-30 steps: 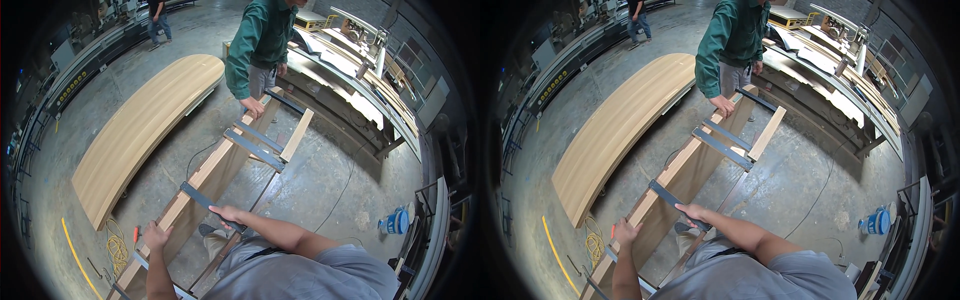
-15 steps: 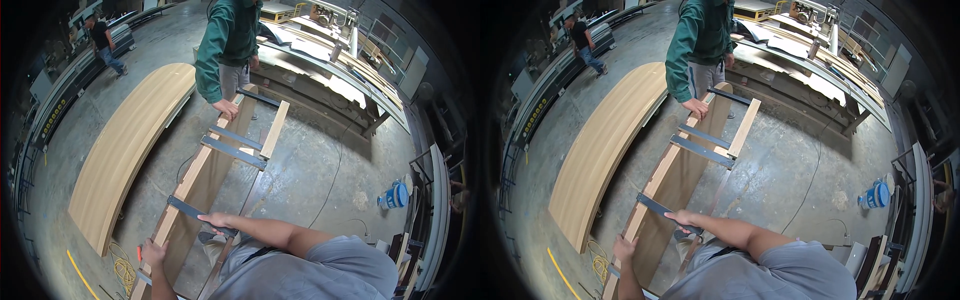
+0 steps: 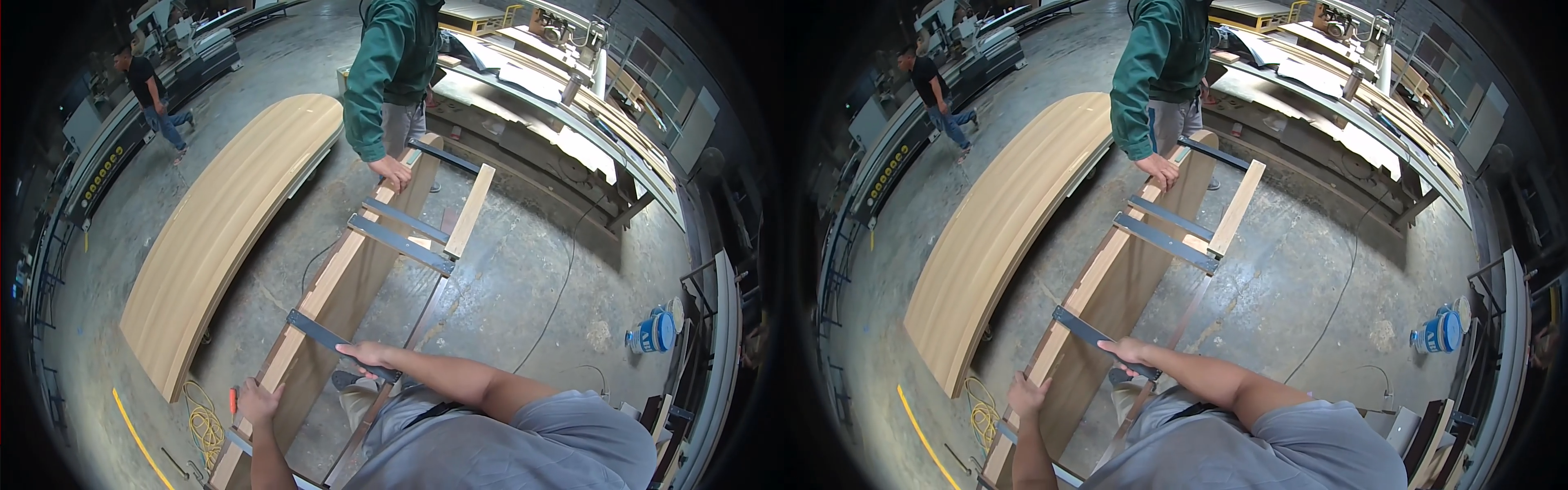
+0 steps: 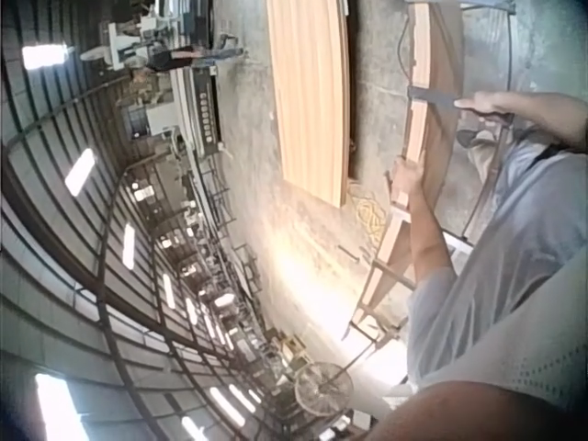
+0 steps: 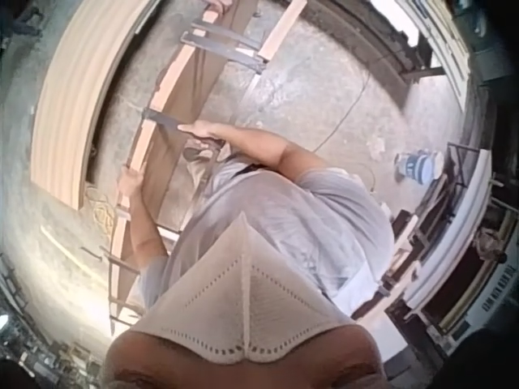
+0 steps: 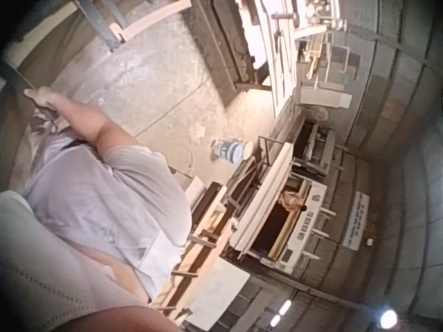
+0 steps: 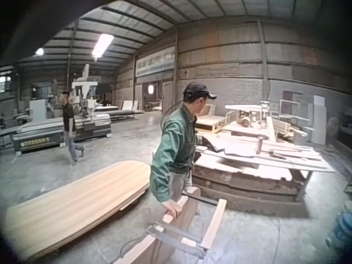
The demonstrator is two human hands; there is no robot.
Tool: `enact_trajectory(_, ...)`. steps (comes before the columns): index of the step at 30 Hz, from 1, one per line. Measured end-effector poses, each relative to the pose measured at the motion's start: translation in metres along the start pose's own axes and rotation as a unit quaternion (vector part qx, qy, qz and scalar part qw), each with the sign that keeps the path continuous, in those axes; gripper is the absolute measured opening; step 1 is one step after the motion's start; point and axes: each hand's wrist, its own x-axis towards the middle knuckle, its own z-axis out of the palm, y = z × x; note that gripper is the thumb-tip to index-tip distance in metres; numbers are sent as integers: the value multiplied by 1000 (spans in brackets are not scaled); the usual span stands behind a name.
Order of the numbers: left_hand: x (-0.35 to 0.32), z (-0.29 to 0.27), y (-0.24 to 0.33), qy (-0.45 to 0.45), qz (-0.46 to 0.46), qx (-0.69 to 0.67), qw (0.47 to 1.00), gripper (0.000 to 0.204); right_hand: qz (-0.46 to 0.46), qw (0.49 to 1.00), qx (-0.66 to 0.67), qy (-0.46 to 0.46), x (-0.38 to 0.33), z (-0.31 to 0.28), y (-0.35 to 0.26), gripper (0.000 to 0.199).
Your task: Assembling a wooden frame by positioning components, securing them with bar clamps, and using a router for finishing.
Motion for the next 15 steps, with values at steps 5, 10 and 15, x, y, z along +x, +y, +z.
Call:
enact_trajectory(5, 0, -3, -1, 8, 3, -6, 1000, 68, 0, 1000, 19, 21, -6, 4, -5, 68)
enact_trajectory(10, 0, -1, -1, 12, 7, -15, 1000, 68, 16, 999, 32, 18, -9, 4, -7, 65)
enact_trajectory(15, 0, -4, 1, 7, 6, -15, 1000, 67, 15, 999, 35, 3, -16, 4, -12, 64)
